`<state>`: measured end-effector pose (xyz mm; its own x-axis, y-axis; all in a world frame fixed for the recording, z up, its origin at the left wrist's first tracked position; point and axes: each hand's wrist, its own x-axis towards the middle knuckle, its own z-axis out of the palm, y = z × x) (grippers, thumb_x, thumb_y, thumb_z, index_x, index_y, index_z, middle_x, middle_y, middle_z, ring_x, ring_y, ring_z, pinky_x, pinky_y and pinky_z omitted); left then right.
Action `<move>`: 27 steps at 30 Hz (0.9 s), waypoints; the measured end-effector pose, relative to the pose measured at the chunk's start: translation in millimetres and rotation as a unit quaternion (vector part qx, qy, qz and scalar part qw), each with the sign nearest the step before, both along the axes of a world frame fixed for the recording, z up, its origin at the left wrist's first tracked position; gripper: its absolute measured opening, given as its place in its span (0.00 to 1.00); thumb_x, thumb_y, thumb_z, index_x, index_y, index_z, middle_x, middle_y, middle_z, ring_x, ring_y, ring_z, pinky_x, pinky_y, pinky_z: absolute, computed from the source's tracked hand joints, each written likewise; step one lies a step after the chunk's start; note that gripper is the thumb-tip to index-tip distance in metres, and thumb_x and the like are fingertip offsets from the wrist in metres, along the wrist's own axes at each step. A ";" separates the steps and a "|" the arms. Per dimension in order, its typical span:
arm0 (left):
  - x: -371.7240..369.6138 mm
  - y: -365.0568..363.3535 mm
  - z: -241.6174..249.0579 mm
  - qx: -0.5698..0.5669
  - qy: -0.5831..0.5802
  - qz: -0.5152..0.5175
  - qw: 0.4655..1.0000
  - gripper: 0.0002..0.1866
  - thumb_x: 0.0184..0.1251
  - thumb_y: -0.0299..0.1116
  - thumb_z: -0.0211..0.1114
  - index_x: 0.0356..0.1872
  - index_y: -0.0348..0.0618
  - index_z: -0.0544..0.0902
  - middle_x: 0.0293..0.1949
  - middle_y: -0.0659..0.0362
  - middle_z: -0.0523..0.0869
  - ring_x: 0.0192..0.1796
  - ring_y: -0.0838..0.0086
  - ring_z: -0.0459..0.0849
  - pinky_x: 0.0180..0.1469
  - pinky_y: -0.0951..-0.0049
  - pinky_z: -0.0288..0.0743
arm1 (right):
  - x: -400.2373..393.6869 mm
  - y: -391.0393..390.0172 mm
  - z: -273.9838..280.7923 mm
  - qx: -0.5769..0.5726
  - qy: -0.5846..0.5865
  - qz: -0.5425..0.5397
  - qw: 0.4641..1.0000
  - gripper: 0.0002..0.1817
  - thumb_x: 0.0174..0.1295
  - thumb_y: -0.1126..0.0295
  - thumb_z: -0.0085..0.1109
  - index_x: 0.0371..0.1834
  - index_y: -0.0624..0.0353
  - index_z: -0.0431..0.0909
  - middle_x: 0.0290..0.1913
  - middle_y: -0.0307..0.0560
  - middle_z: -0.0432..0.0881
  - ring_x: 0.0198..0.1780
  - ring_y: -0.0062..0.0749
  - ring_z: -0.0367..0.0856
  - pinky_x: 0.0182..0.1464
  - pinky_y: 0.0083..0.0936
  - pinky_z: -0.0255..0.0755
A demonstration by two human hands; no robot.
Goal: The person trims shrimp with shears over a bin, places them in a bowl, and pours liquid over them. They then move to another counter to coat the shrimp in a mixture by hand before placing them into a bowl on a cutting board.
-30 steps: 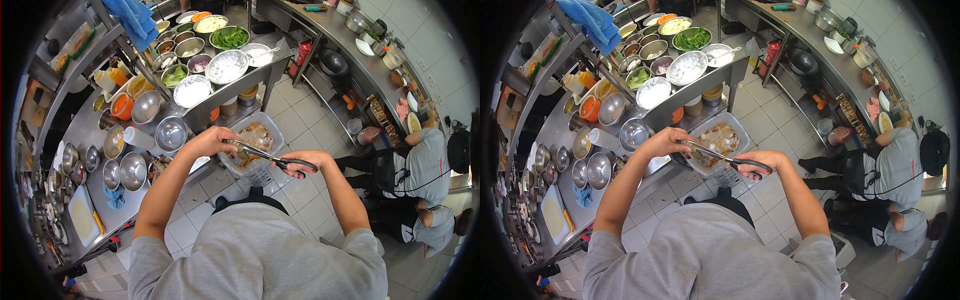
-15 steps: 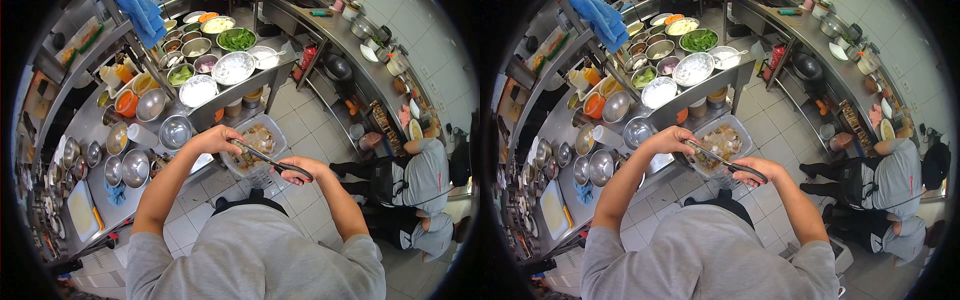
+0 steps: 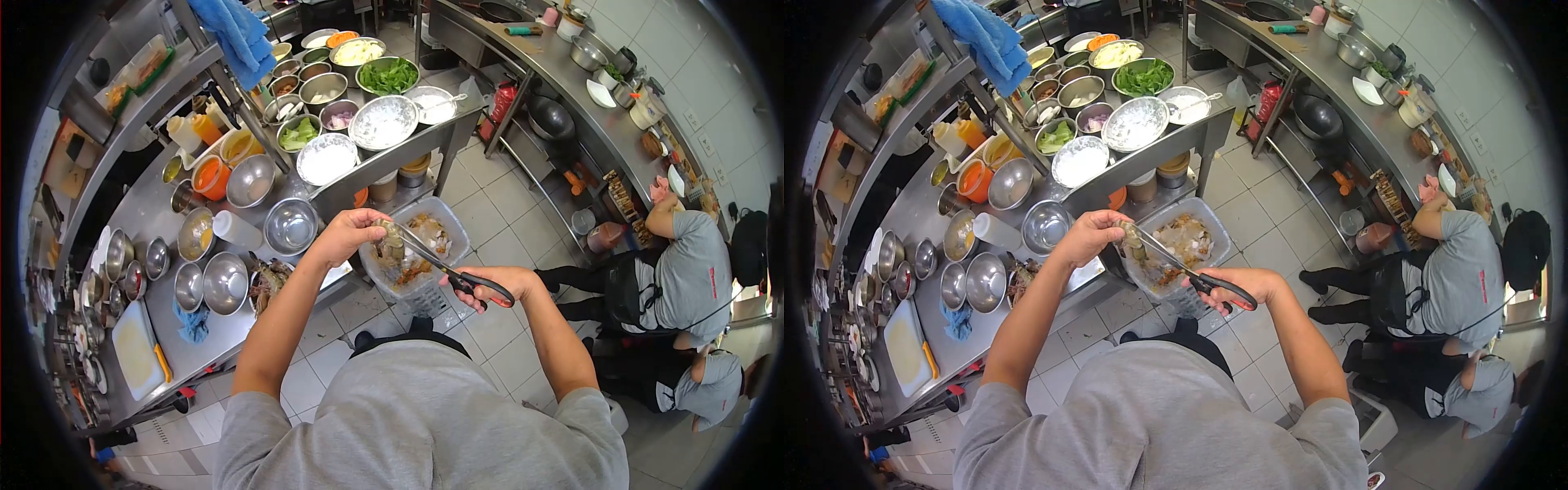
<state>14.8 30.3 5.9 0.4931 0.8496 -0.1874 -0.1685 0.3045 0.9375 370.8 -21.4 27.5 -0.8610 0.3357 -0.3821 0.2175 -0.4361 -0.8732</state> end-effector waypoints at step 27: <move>0.6 12.3 40.6 0.108 0.158 -0.123 0.974 0.17 0.64 0.28 0.74 0.53 0.38 0.87 0.40 0.62 0.89 0.39 0.82 0.84 0.44 0.78 0.79 | -13.5 4.0 4.5 -0.013 -0.029 -0.053 0.998 0.27 0.65 0.65 0.65 0.65 0.60 0.72 0.27 0.31 0.71 0.22 0.15 0.70 0.23 0.16 0.67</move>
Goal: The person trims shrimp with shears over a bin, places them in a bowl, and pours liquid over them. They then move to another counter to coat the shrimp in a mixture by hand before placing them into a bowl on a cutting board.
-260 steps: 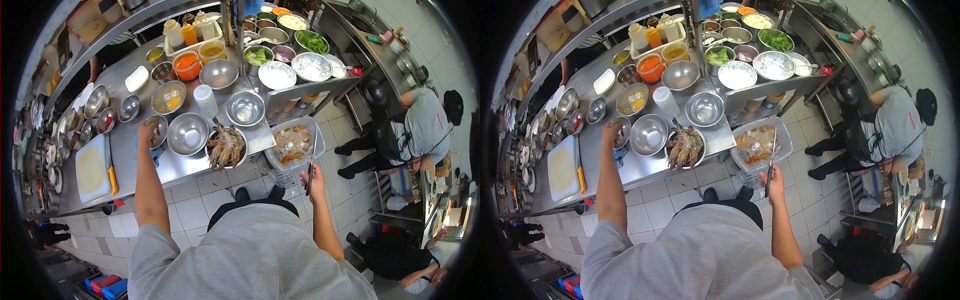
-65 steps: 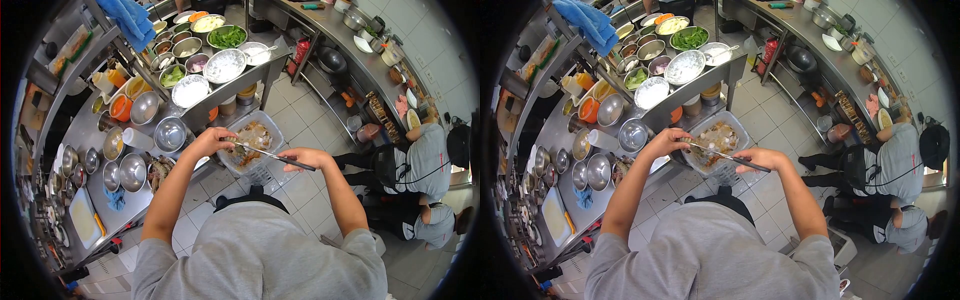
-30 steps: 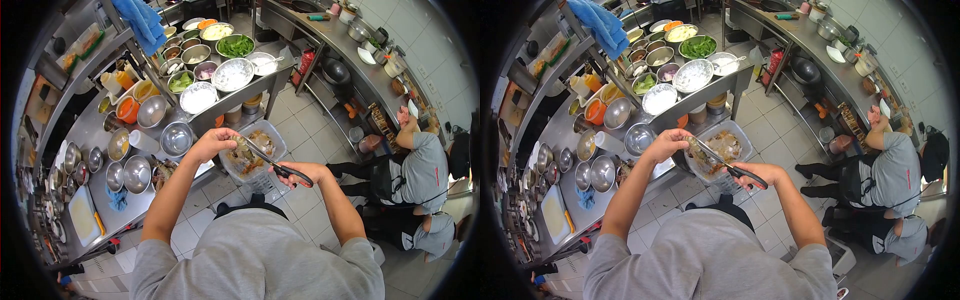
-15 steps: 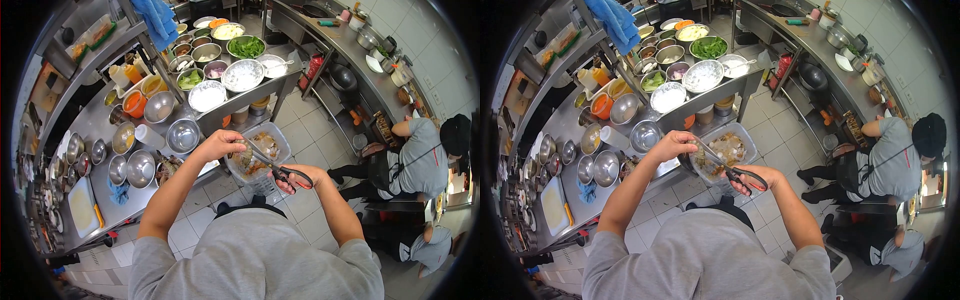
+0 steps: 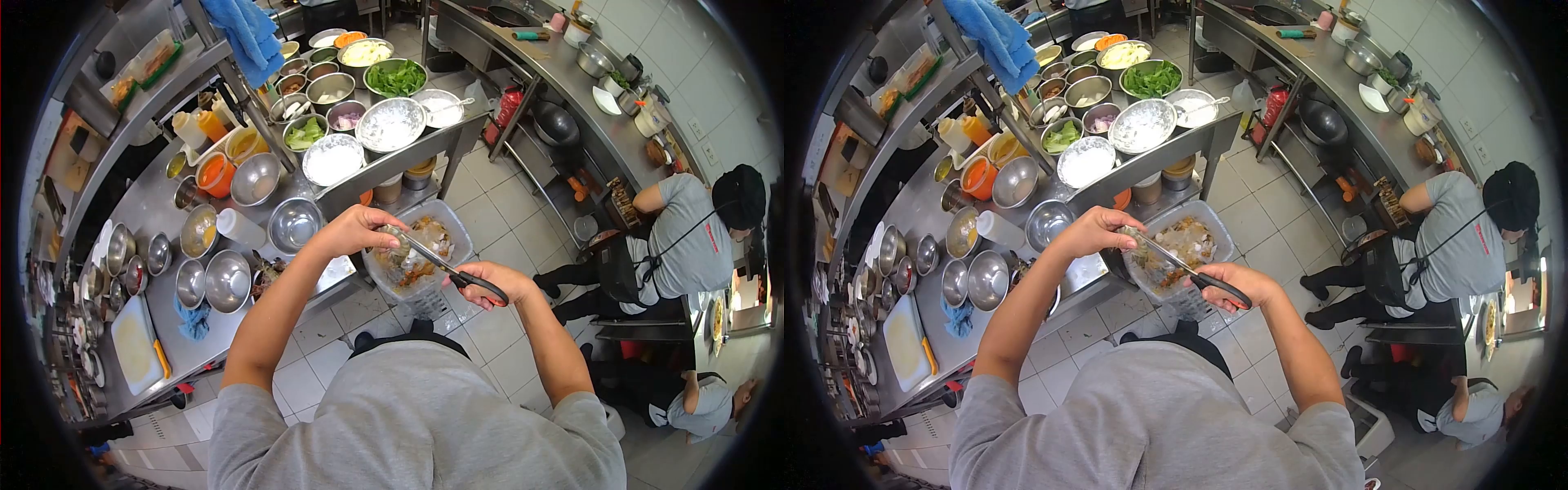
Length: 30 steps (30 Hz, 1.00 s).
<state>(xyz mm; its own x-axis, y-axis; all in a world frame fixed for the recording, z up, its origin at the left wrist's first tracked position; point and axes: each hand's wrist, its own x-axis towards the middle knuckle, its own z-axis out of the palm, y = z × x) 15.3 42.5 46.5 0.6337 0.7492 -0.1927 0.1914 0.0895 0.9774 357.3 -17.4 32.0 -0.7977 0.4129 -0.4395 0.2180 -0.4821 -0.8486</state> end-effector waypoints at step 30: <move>-6.4 3.3 -17.8 -0.081 -0.155 0.082 0.981 0.12 0.69 0.27 0.70 0.50 0.33 0.86 0.38 0.57 0.90 0.35 0.76 0.86 0.41 0.75 0.83 | 11.0 -0.8 -14.7 -0.030 0.096 0.023 0.995 0.39 0.62 0.59 0.70 0.74 0.61 0.64 0.37 0.34 0.72 0.32 0.19 0.72 0.34 0.17 0.71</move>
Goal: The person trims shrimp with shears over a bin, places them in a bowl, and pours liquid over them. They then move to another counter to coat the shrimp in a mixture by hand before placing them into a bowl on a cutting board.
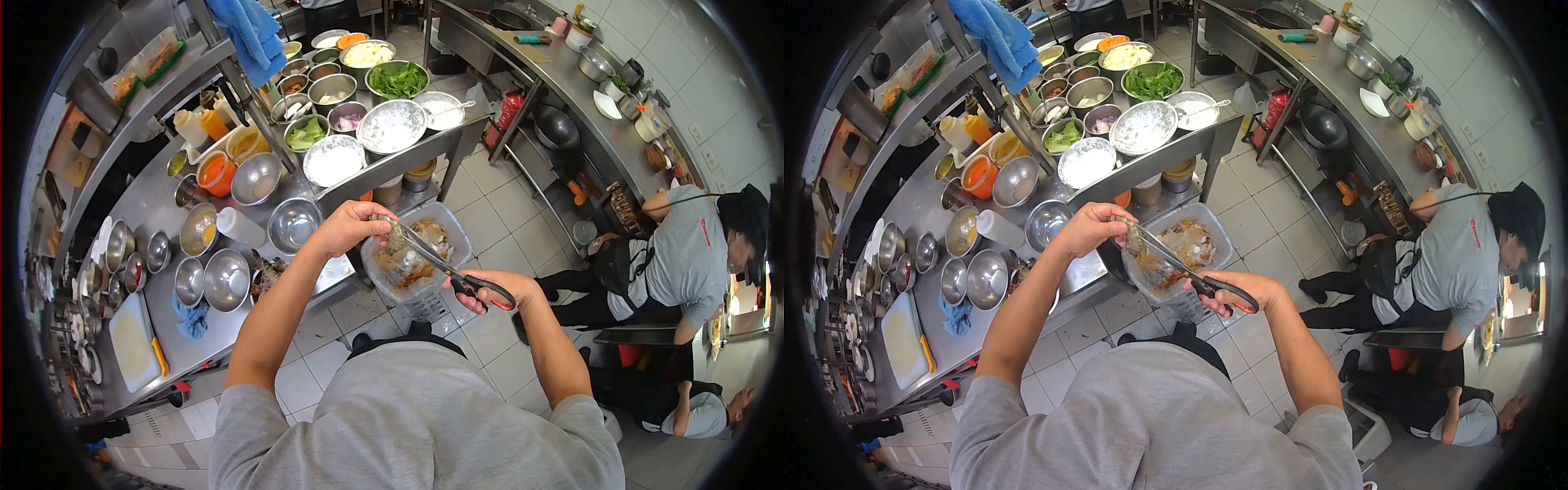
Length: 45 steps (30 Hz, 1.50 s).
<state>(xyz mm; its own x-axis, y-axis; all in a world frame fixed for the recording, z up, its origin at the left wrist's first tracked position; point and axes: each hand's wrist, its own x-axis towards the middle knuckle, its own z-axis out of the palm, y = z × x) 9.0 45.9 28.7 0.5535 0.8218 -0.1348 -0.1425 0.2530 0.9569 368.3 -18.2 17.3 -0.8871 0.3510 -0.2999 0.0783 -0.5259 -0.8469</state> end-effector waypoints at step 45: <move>16.1 -9.7 -35.8 0.203 0.294 -0.030 0.933 0.13 0.70 0.35 0.71 0.47 0.37 0.87 0.43 0.60 0.89 0.44 0.75 0.85 0.48 0.69 0.77 | -21.9 -14.2 14.5 0.148 -0.156 -0.212 0.953 0.27 0.63 0.66 0.71 0.63 0.57 0.69 0.31 0.34 0.78 0.21 0.17 0.75 0.17 0.17 0.66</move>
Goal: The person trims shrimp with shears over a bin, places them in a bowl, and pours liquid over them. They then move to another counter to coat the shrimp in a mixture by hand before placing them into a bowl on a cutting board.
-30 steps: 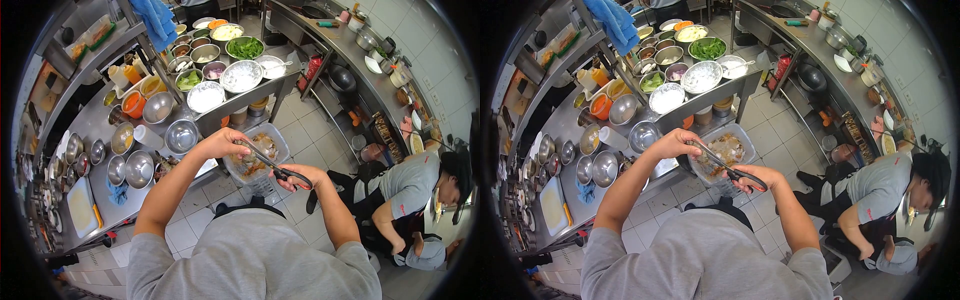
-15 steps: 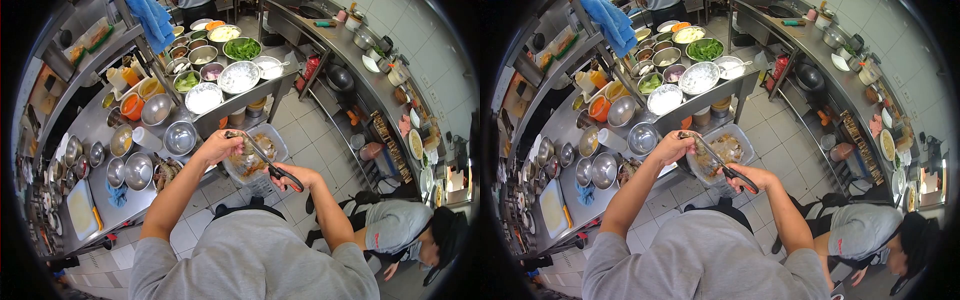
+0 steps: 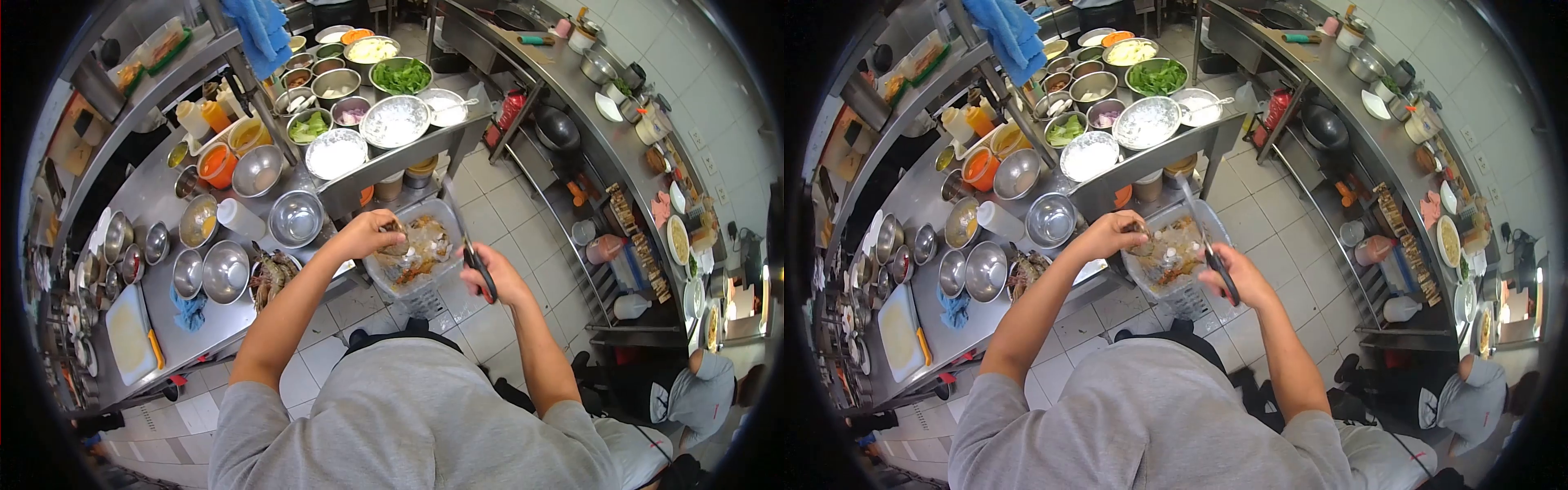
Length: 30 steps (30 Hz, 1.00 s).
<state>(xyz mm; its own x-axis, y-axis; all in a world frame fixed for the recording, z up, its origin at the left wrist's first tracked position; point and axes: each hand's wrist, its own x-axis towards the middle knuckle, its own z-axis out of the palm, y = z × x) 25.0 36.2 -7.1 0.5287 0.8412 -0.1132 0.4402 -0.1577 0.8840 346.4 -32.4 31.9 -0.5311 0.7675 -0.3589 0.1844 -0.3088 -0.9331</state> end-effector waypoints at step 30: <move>65.9 -23.3 -47.1 -0.365 -0.406 0.270 0.793 0.16 0.77 0.45 0.63 0.54 0.44 0.82 0.43 0.62 0.87 0.44 0.78 0.82 0.47 0.72 0.74 | -103.6 44.0 -89.1 0.051 0.090 -0.277 0.955 0.31 0.57 0.75 0.73 0.63 0.58 0.69 0.38 0.36 0.75 0.38 0.20 0.76 0.43 0.19 0.74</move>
